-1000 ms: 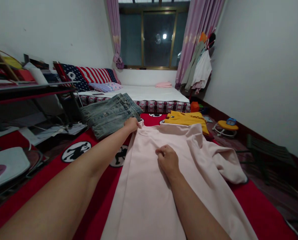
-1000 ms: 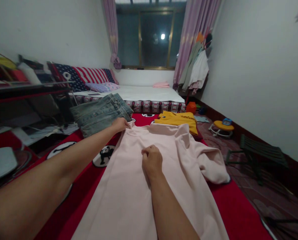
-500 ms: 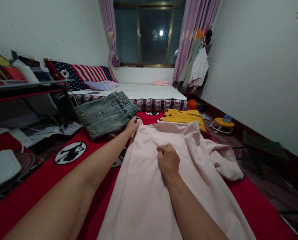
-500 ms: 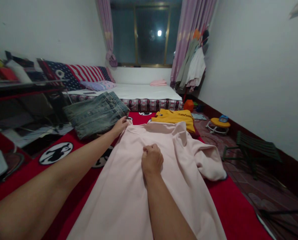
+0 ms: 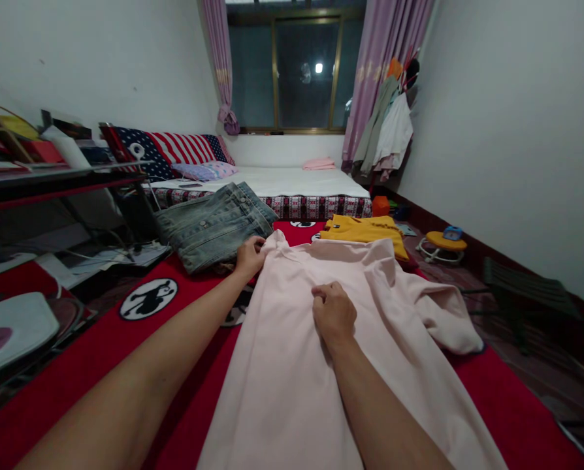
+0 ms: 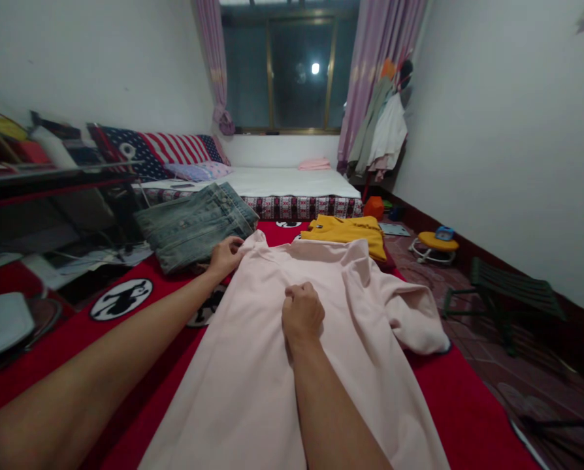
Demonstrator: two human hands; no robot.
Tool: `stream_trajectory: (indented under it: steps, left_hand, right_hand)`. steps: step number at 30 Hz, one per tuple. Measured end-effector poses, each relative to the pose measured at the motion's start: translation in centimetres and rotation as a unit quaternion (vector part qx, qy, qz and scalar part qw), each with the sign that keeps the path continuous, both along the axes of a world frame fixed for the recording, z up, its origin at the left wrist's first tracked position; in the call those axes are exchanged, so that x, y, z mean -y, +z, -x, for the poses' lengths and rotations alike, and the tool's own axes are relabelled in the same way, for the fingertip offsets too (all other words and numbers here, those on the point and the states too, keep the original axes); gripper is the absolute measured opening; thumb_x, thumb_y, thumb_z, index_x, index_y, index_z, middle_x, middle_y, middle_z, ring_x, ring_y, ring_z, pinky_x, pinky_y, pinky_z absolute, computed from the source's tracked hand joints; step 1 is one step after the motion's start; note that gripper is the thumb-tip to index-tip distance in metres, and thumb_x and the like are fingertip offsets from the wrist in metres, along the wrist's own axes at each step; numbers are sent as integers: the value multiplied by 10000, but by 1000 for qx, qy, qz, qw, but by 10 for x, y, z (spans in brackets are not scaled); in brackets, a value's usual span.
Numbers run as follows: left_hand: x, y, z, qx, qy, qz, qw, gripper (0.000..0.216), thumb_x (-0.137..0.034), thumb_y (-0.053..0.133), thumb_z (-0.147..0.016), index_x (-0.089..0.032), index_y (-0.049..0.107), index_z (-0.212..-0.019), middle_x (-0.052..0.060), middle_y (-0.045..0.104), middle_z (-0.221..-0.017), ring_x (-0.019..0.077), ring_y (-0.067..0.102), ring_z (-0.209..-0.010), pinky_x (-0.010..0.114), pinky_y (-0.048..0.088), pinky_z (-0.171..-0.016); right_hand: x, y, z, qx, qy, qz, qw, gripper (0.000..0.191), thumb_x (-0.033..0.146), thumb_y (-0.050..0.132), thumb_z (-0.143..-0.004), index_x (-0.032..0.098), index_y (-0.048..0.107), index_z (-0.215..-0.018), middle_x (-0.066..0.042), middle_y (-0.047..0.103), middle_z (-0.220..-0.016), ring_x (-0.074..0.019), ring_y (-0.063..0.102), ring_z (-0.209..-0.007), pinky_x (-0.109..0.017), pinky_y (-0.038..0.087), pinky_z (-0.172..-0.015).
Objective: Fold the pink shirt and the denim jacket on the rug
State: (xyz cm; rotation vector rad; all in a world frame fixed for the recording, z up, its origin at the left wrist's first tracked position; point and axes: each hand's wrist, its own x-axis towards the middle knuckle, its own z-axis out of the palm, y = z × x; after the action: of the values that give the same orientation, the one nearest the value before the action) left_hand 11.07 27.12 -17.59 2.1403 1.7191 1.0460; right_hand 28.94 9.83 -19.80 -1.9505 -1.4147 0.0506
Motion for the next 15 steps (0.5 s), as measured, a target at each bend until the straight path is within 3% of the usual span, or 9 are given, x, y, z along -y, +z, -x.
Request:
stream_trajectory:
  steps: [6,9,10,12,14,15]
  left_hand:
    - [7,0,2,-93,22,32,995,195,-114,594,-729,-158,758,-824,132,706,-970,281,654,-954,339,493,-856]
    - [22,10,-6,-101,28,-23,994,276,-110,532,-775,-134,754,-937,168,626,-1175,301,582,-1124,378,450,-972]
    - [30,14,-10,-96,-2,-62,993,320,-113,492,-804,-133,737,-1011,160,592,-1241,278,550,-1179,364,421,-1022]
    - [48,16,-19,-101,-130,-119,979,384,-138,433,-855,-143,681,-1148,127,541,-1340,218,500,-1256,318,361,-1094]
    - [64,11,-24,-146,-281,-98,943,417,-201,414,-893,-156,610,-1258,103,495,-1423,191,448,-1321,305,313,-1134]
    - [69,6,-25,-181,-325,-62,926,439,-239,411,-907,-156,568,-1309,103,462,-1462,197,409,-1360,324,289,-1151]
  right_hand:
    - [0,1,0,7,-3,31,999,281,143,539,-789,275,745,-928,-33,645,-968,-179,612,-842,-276,411,-664]
    - [1,2,1,7,0,37,999,288,140,524,-801,263,744,-940,-39,649,-980,-191,617,-872,-285,424,-687]
    - [1,1,1,5,1,36,999,287,141,524,-802,261,743,-943,-38,650,-983,-192,619,-877,-287,426,-694]
    - [0,1,1,3,3,34,999,280,149,530,-805,264,742,-948,-34,653,-988,-191,622,-878,-286,429,-702]
    - [0,0,1,7,2,31,999,273,160,535,-809,270,742,-948,-35,655,-990,-189,623,-880,-282,432,-703]
    - [0,0,0,9,0,29,1000,271,164,535,-811,271,743,-948,-37,656,-991,-189,623,-880,-280,434,-703]
